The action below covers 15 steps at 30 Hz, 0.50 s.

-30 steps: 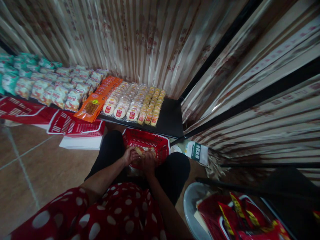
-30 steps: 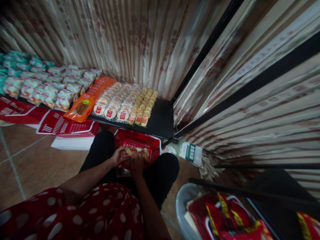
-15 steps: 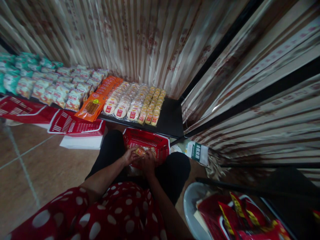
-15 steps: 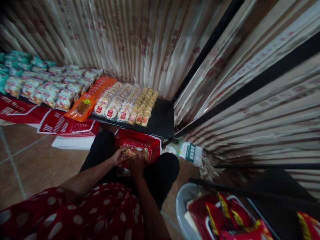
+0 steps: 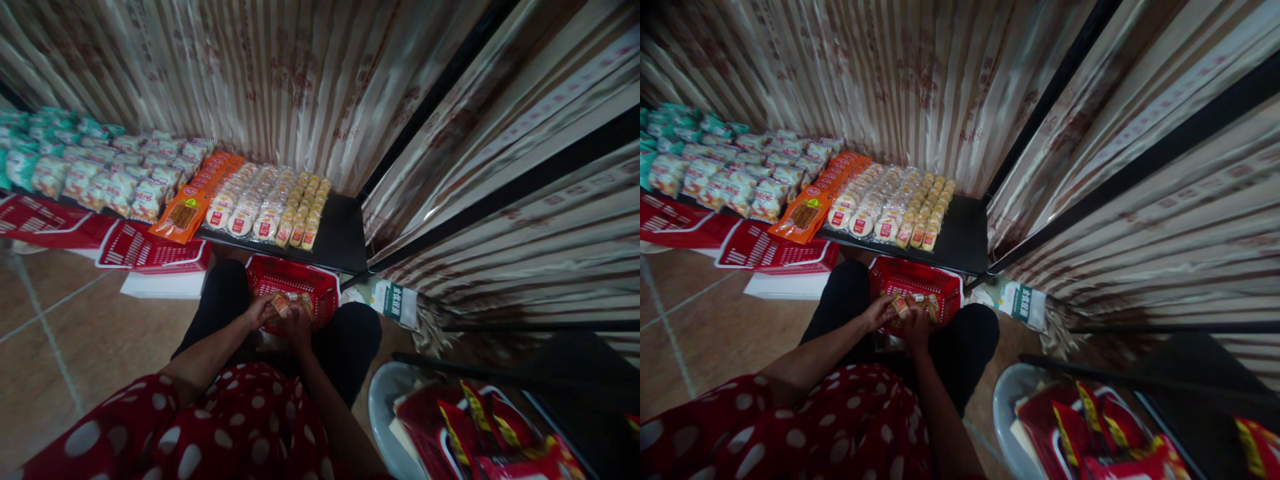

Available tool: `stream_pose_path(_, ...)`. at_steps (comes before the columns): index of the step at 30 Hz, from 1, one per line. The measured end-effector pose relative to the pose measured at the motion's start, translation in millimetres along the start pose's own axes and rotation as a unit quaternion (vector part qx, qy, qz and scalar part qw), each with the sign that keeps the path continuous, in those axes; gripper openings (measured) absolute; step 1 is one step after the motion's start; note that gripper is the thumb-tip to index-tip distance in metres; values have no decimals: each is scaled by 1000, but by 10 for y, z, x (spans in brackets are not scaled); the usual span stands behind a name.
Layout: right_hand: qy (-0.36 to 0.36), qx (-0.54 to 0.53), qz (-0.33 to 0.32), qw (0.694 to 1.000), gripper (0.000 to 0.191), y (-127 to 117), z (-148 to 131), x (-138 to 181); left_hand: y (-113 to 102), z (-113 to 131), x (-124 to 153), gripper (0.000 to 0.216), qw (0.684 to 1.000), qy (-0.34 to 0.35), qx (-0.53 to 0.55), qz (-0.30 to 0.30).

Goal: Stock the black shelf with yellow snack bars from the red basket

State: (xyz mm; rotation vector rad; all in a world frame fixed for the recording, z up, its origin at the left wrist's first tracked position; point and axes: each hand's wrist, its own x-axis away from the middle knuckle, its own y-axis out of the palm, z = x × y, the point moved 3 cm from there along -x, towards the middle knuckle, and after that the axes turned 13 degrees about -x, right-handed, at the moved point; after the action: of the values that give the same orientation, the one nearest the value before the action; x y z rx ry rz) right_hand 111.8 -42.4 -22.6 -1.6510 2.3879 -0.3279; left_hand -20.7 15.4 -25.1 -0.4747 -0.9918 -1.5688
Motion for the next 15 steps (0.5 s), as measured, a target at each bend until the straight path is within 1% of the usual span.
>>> stream_pose_path(5, 41, -72, 23, 996, 30, 4, 59, -28, -5, 3, -11, 6, 1000, -10, 23, 7)
stream_pose_path(8, 66, -102, 39, 992, 40, 13, 119, -34, -11, 3, -7, 9, 1000, -14, 25, 10)
stream_pose_path(12, 99, -159, 52, 981, 56, -1, 197, -51, 12, 10, 43, 17, 1000, -9, 4, -29)
stream_pose_path(15, 109, -193, 54, 974, 61, -24, 237, -78, 31, 8, 103, 21, 998, 3, -47, -51)
